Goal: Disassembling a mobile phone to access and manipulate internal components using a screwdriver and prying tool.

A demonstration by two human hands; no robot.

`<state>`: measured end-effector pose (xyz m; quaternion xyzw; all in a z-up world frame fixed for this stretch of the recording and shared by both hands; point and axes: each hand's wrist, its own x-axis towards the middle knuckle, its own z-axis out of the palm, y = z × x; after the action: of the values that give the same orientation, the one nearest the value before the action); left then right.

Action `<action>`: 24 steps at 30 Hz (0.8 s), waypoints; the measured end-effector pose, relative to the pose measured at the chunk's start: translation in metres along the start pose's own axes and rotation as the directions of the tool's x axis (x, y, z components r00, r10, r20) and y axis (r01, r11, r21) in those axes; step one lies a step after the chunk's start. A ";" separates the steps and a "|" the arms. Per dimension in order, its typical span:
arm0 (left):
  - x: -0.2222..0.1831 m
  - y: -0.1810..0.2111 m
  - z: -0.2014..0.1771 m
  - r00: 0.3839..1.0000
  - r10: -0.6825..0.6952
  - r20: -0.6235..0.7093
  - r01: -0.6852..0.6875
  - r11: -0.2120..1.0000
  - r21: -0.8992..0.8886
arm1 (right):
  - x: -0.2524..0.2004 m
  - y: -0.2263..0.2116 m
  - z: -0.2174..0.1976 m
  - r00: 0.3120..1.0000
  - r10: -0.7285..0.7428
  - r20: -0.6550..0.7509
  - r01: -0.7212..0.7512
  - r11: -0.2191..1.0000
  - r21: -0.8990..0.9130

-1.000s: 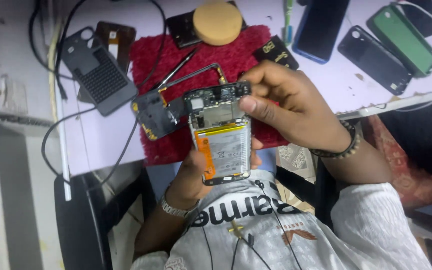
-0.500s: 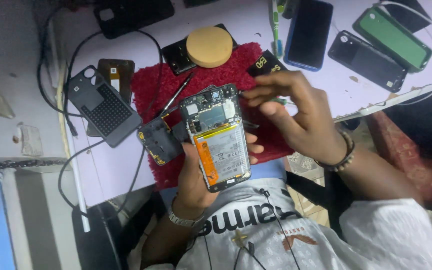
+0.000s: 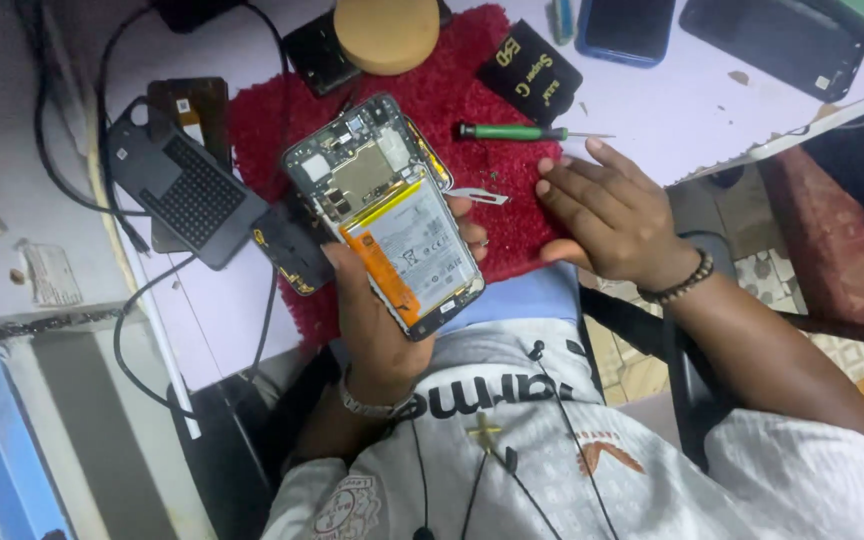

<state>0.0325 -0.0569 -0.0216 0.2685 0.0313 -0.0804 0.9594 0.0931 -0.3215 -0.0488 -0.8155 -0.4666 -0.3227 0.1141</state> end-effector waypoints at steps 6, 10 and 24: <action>-0.018 0.025 -0.022 0.967 -0.143 0.212 0.165 0.982 -0.090 | 0.028 -0.010 -0.026 0.975 0.143 0.170 -0.148 0.989 0.015; -0.011 0.031 -0.022 0.944 -0.293 0.151 0.329 0.860 -0.390 | 0.061 -0.018 -0.040 0.976 0.114 0.187 -0.121 0.992 0.022; -0.003 0.018 -0.043 0.885 -0.330 0.330 0.415 0.880 -0.232 | 0.079 -0.010 -0.019 0.903 0.171 0.394 -0.204 0.978 0.041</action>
<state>0.0319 -0.0191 -0.0489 0.0967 -0.0418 -0.2967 0.9492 0.1051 -0.2713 0.0145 -0.8990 -0.4120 -0.1228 0.0829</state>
